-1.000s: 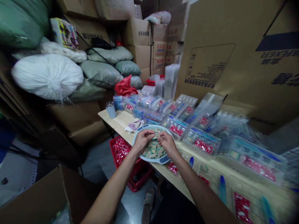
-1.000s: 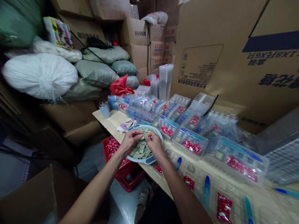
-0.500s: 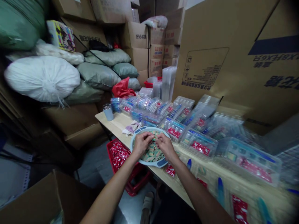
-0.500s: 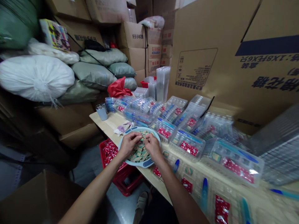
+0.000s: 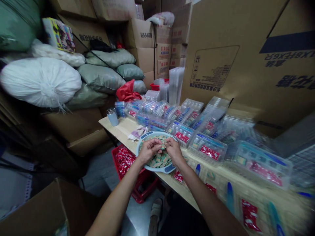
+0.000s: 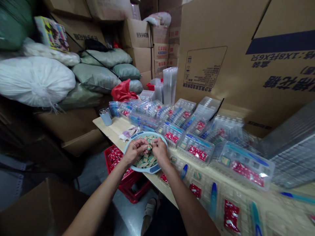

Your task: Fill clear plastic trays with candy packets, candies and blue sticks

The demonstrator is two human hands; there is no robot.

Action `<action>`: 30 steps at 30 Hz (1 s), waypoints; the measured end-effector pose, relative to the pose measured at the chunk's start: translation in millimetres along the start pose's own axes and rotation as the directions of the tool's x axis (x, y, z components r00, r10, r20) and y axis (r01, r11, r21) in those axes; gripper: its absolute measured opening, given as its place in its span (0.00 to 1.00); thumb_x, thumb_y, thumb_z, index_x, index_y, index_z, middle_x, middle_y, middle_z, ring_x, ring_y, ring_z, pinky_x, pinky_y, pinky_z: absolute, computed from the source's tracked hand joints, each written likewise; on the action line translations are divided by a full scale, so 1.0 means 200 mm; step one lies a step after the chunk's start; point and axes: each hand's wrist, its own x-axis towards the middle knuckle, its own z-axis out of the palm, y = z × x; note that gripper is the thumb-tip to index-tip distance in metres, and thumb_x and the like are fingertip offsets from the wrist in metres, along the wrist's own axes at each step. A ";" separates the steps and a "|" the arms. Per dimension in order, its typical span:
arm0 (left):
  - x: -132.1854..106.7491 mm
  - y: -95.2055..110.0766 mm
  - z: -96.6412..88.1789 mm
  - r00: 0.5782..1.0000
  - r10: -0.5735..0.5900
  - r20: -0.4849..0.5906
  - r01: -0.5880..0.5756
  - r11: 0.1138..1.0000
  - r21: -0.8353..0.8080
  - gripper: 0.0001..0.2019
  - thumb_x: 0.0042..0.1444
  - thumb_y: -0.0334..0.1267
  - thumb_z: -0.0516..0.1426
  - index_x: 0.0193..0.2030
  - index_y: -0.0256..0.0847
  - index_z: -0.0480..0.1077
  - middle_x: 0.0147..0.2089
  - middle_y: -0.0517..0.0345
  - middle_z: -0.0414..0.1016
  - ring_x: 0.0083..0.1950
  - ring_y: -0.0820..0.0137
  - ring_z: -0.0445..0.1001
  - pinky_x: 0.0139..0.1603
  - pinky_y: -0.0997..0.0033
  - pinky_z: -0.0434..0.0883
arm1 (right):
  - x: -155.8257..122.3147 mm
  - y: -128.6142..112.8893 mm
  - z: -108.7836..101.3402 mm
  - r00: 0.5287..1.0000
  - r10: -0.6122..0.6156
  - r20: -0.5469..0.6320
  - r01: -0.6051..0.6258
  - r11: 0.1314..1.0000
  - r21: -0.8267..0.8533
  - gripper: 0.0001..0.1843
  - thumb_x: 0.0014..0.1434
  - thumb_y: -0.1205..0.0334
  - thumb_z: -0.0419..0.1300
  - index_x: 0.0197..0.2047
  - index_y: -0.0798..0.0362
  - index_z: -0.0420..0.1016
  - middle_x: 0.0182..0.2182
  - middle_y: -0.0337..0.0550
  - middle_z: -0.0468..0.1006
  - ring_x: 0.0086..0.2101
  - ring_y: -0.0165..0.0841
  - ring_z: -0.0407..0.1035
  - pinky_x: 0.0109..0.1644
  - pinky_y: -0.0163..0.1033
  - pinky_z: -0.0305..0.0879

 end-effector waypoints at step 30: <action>0.05 -0.01 -0.03 0.977 -0.159 -0.144 0.130 0.973 -0.191 0.21 0.39 0.39 0.74 0.42 0.37 0.82 0.39 0.53 0.82 0.36 0.69 0.80 0.45 0.67 0.79 | -0.06 -0.08 -0.02 0.941 -0.308 0.137 0.333 0.912 -0.240 0.23 0.59 0.71 0.50 0.51 0.50 0.80 0.43 0.46 0.81 0.43 0.38 0.73 0.55 0.46 0.69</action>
